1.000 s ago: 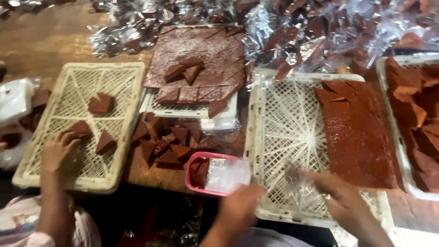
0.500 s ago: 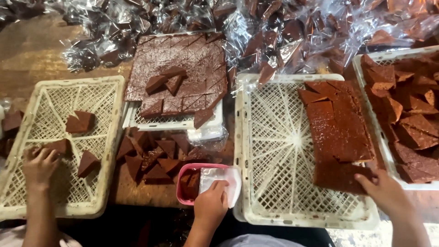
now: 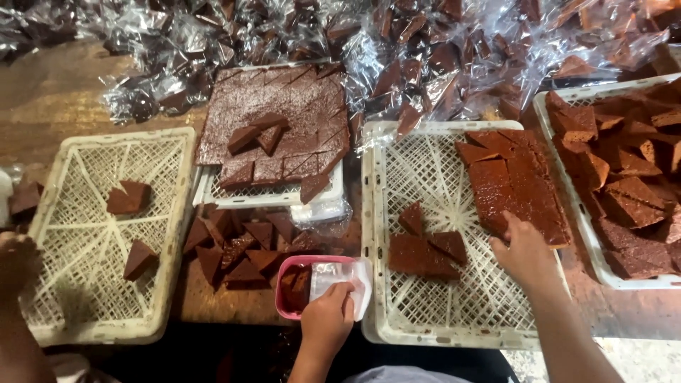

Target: The person is manually packing triangular pieces of bread into individual plastic bags at a production table.

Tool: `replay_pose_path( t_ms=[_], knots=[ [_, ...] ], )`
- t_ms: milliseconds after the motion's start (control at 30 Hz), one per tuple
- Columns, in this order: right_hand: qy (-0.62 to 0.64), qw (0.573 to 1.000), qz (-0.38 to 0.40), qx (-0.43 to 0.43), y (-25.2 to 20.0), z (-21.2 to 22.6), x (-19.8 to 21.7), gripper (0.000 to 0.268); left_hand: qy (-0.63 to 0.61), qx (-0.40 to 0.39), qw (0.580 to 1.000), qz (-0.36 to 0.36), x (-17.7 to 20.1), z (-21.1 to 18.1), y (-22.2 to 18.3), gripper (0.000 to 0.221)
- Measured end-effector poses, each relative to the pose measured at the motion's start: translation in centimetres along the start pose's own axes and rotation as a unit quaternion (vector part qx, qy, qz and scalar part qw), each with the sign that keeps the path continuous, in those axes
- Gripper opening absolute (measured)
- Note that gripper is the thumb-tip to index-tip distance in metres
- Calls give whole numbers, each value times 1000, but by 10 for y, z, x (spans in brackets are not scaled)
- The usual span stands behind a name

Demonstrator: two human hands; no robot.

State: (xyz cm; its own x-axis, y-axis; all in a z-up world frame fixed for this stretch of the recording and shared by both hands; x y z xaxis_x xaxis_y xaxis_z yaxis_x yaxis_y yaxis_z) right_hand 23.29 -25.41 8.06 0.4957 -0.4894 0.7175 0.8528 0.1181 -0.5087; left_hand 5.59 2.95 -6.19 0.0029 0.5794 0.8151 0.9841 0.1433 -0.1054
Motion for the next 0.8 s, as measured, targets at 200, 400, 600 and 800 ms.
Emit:
replay_pose_path(
  t_ms=[200,400,600,800],
  knots=[
    [-115,992,26,-49,26,-42,7,50,-1,38,999,23,-2,5,1,26],
    [96,993,73,9,23,-83,15,16,5,55,997,46,-6,10,6,24],
    [226,963,-141,-36,18,-84,36,43,-3,28,999,19,-3,6,7,27],
    [63,998,16,-27,31,-72,19,47,-75,121,984,111,44,-33,3,43]
  ],
)
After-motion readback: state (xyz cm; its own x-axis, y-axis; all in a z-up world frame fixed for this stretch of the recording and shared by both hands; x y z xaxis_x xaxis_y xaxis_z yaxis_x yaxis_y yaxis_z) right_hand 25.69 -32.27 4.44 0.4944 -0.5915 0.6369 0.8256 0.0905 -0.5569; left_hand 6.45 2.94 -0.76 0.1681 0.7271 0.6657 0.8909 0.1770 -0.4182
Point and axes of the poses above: each hand's wrist, its own y-axis towards the middle knuckle, its own x-axis out of the back of the hand, z = x × y, the point moved 4 cm from there along y, towards the middle knuckle, and after that the axes turned 10 degrees about z, right-handed, at the moved point
